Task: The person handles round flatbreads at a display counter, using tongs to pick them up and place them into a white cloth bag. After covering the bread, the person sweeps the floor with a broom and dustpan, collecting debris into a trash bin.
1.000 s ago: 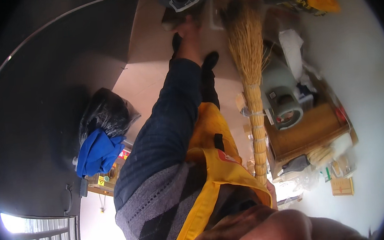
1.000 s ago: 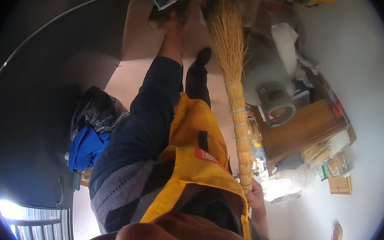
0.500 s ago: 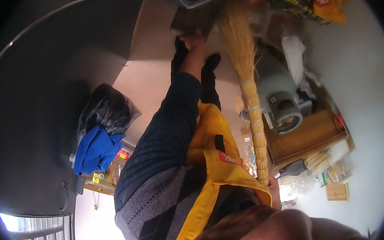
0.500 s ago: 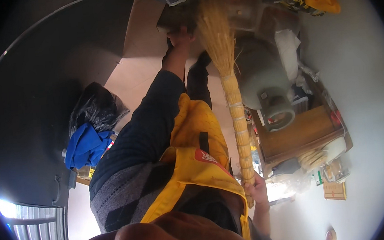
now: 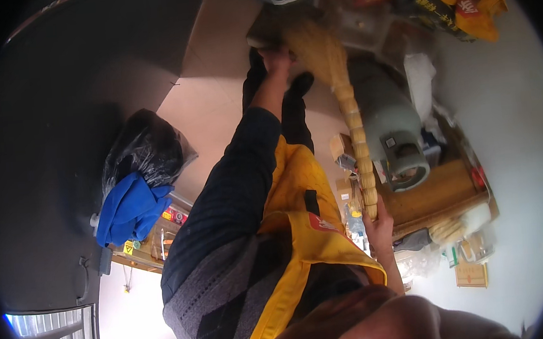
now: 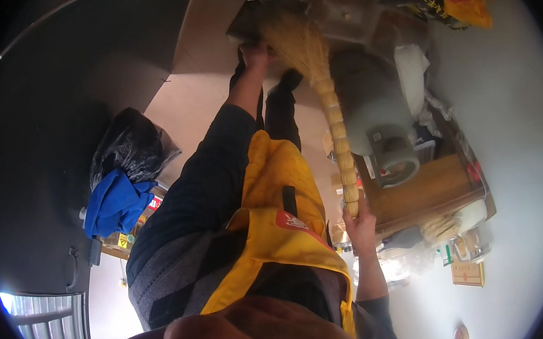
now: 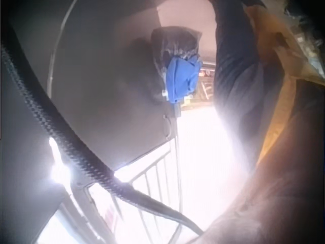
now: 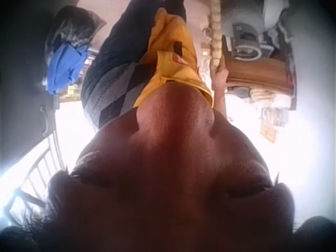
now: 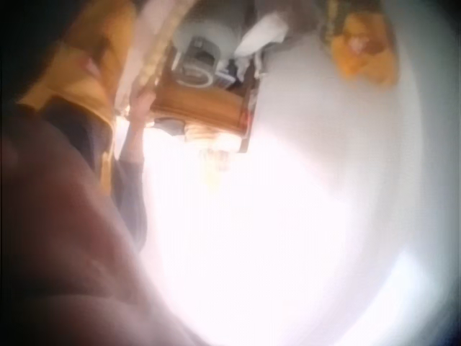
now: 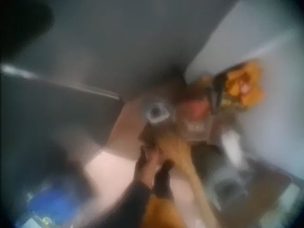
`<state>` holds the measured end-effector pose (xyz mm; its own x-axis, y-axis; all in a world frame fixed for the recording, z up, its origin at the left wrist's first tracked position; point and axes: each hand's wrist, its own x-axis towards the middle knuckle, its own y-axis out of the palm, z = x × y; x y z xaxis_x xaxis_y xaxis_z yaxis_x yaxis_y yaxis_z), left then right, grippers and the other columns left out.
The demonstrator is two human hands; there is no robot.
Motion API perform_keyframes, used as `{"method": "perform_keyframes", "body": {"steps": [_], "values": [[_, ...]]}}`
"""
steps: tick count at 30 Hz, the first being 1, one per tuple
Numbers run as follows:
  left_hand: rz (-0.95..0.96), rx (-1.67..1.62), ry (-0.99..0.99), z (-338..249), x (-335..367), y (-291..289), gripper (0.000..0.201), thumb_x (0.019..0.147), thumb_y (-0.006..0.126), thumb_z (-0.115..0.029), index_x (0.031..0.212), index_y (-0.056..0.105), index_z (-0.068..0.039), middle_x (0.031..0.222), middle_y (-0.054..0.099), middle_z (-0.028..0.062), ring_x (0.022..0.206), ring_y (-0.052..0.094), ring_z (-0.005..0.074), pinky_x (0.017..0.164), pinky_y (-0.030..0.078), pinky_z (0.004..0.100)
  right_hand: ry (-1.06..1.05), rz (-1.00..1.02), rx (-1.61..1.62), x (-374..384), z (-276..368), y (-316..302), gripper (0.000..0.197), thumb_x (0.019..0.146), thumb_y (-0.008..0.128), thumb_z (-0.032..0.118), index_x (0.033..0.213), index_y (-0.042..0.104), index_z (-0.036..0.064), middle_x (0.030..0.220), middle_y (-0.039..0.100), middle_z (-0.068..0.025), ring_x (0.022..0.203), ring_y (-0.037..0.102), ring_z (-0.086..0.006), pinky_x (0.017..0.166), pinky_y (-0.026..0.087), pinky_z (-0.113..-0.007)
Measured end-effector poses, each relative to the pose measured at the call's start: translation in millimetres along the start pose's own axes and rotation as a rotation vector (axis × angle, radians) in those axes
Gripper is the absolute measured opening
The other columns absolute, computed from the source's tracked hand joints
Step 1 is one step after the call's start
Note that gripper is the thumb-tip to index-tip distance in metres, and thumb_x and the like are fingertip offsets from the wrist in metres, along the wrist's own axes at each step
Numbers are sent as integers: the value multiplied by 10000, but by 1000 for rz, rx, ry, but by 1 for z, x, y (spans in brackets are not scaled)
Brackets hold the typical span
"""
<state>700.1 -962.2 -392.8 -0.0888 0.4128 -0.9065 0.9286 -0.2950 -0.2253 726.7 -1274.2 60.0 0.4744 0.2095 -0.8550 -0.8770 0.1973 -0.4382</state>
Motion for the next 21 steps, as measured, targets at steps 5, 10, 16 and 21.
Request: {"method": "perform_keyframes", "body": {"steps": [5,10,16,21], "values": [[118,188,107,49,59,-12,703,891,712,-164,1418,254,-82,1150,603,219,725,678,323,614,654,510,-6,-79,-122,-8,-4,6,585,871,689,61,1417,494,-14,1064,669,-276,941,682,-435,790,548,-458],[76,101,45,39,53,-2,822,882,715,-169,1483,155,-126,1240,577,213,881,661,363,644,639,554,-62,-137,-214,-13,-10,0,631,855,707,67,1438,481,-15,1086,666,-290,961,664,-472,796,547,-485],[67,95,-37,1,21,-7,1003,881,726,-224,1579,5,-195,1482,422,184,1249,514,417,749,618,596,-128,-192,-473,6,-12,-32,639,866,715,121,1457,488,38,1038,663,-274,899,679,-428,730,558,-490],[196,285,232,52,81,-30,1001,884,718,-287,1586,10,-204,1532,377,196,1311,464,443,833,568,659,-254,-88,-753,71,16,-107,656,919,666,153,1522,420,72,811,661,-218,568,628,-363,535,512,-463]]}}
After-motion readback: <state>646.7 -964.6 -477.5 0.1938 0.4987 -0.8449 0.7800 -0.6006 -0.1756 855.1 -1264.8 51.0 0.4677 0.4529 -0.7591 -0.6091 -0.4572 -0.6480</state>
